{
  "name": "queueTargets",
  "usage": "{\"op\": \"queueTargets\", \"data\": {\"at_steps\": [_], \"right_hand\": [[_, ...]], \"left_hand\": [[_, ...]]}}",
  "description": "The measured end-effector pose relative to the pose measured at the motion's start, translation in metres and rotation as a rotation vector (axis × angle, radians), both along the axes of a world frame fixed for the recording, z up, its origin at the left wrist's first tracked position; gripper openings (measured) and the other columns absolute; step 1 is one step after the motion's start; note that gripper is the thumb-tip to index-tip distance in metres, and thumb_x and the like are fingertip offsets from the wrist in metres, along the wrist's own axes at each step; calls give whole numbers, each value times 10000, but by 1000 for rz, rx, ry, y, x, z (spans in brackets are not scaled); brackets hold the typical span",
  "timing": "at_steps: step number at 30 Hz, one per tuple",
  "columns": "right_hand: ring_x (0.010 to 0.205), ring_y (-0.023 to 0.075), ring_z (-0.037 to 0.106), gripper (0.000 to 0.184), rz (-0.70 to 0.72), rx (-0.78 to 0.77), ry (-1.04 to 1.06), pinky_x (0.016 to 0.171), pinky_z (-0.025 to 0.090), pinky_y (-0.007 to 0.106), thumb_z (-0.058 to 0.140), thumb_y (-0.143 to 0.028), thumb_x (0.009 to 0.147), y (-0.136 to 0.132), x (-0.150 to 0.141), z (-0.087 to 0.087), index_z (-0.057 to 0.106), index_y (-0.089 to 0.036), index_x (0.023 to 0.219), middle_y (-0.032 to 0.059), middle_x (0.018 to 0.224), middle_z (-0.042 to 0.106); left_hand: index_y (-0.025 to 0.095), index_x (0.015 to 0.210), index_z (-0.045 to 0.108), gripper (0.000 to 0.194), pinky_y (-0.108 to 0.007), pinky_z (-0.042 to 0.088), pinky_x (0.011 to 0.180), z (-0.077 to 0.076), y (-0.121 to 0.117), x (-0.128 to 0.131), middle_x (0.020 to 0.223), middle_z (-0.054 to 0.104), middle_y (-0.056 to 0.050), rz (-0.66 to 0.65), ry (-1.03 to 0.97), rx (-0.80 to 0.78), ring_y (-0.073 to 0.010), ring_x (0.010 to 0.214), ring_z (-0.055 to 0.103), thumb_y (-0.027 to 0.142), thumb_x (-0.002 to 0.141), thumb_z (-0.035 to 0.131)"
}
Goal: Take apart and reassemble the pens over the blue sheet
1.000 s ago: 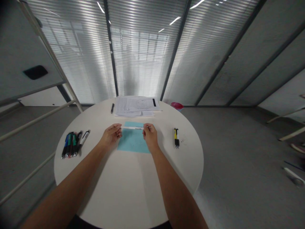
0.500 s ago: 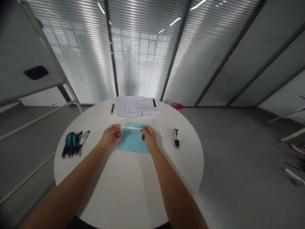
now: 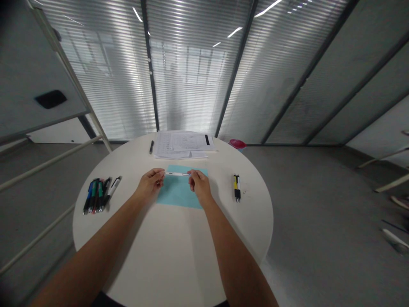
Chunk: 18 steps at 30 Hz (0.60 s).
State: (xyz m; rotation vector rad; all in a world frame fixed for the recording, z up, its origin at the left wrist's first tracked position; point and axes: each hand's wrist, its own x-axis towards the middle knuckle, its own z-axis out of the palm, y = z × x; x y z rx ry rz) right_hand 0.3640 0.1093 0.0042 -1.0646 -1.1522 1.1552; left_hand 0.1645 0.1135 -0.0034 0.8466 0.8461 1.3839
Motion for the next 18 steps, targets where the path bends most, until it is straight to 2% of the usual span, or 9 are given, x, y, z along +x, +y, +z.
{"op": "queueTargets", "data": {"at_steps": [9, 18], "right_hand": [[357, 51, 392, 386, 14, -33, 32, 346, 249, 192, 581, -552, 758, 0, 0, 2, 618, -183, 866, -60, 539, 503], [385, 48, 430, 365, 56, 0, 10, 346, 293, 179, 560, -528, 783, 1, -3, -4, 609, -189, 909, -52, 616, 531]], "left_hand": [[148, 778, 668, 282, -211, 346, 483, -2, 1, 2, 703, 612, -21, 50, 92, 11, -58, 499, 471, 366, 635, 775], [148, 622, 596, 300, -212, 341, 490, -3, 2, -1, 576, 561, -9, 92, 157, 19, -76, 504, 463, 404, 680, 741]]}}
